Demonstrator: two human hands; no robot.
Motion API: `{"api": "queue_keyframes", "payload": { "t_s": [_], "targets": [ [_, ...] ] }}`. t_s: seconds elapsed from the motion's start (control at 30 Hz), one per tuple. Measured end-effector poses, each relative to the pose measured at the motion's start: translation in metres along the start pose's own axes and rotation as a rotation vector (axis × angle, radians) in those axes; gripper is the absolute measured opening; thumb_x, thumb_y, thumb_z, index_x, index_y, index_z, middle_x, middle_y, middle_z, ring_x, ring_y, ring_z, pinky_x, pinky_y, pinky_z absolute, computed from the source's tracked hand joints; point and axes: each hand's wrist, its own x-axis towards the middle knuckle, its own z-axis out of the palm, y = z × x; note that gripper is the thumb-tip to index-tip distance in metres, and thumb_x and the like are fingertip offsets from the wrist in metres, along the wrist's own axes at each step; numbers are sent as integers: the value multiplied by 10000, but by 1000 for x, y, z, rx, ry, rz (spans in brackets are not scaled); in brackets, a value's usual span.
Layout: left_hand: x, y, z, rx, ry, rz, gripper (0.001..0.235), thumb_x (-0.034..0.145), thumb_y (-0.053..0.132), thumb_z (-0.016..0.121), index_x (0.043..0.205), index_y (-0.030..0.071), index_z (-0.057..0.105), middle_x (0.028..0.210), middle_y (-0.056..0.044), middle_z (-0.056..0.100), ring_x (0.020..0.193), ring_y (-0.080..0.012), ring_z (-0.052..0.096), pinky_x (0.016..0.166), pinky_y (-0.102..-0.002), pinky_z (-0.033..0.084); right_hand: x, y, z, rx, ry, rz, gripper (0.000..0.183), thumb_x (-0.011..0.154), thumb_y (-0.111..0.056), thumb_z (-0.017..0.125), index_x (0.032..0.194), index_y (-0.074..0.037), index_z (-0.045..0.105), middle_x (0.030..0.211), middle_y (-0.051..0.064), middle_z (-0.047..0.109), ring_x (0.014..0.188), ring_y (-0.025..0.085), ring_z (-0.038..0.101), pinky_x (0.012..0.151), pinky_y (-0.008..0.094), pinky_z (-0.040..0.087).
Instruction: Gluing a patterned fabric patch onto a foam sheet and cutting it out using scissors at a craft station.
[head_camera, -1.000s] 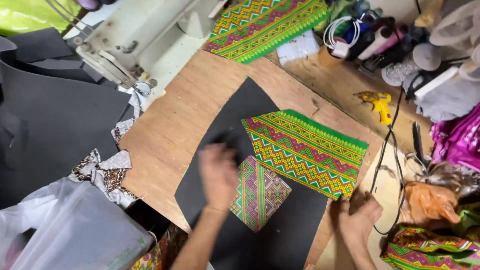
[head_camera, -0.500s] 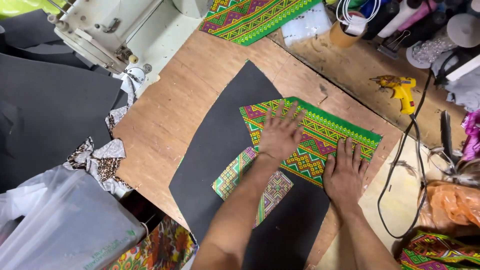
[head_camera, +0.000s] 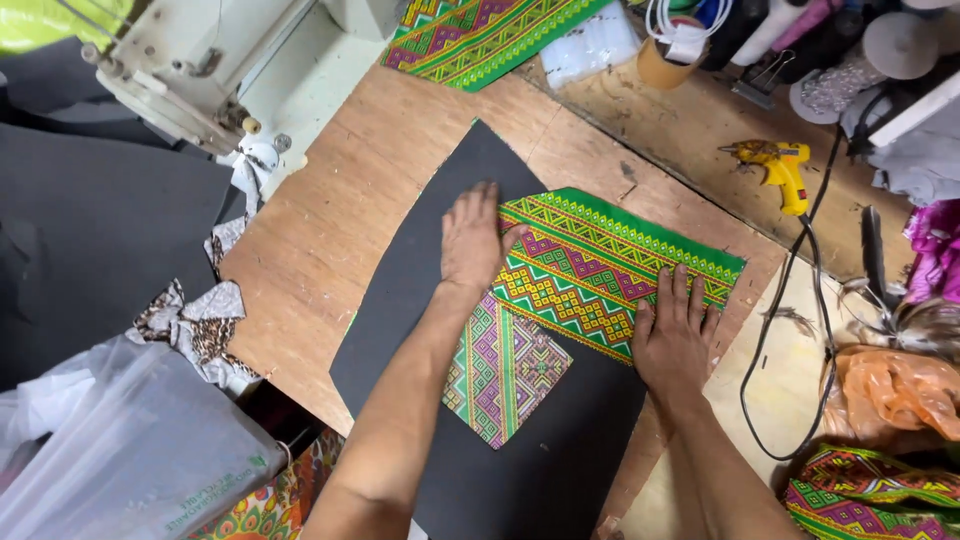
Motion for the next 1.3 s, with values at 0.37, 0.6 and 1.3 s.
{"api": "queue_keyframes", "payload": {
  "t_s": [0.37, 0.6, 1.3],
  "targets": [
    [45, -20, -27, -413, -375, -182, 425, 942, 431, 861, 1296, 202, 800, 1167, -215, 700, 1027, -397, 750, 794, -455, 682, -23, 22, -27, 327, 130, 9, 694, 1090, -526, 590, 1677, -208, 400, 1750, 84, 292, 1669, 328, 229, 1356, 546, 177],
    [-117, 2, -151, -1374, -604, -518, 255, 1101, 121, 561, 1287, -20, 663, 1643, -185, 613, 1581, -312, 558, 1059, -444, 669, -133, -93, -102, 1494, -388, 931, 758, 1011, -599, 541, 1361, 72, 574, 1319, 356, 759, 1112, 512, 744, 864, 576, 598],
    [-300, -11, -75, -1511, -381, -913, 538, 1115, 462, 529, 1424, 66, 721, 745, -201, 808, 567, -274, 774, 505, -328, 631, -55, -182, -157, 1341, 126, 242, 373, 1085, -174, 605, 1443, -72, 589, 1376, 84, 726, 1221, 238, 703, 1021, 403, 566]
  ]
}}
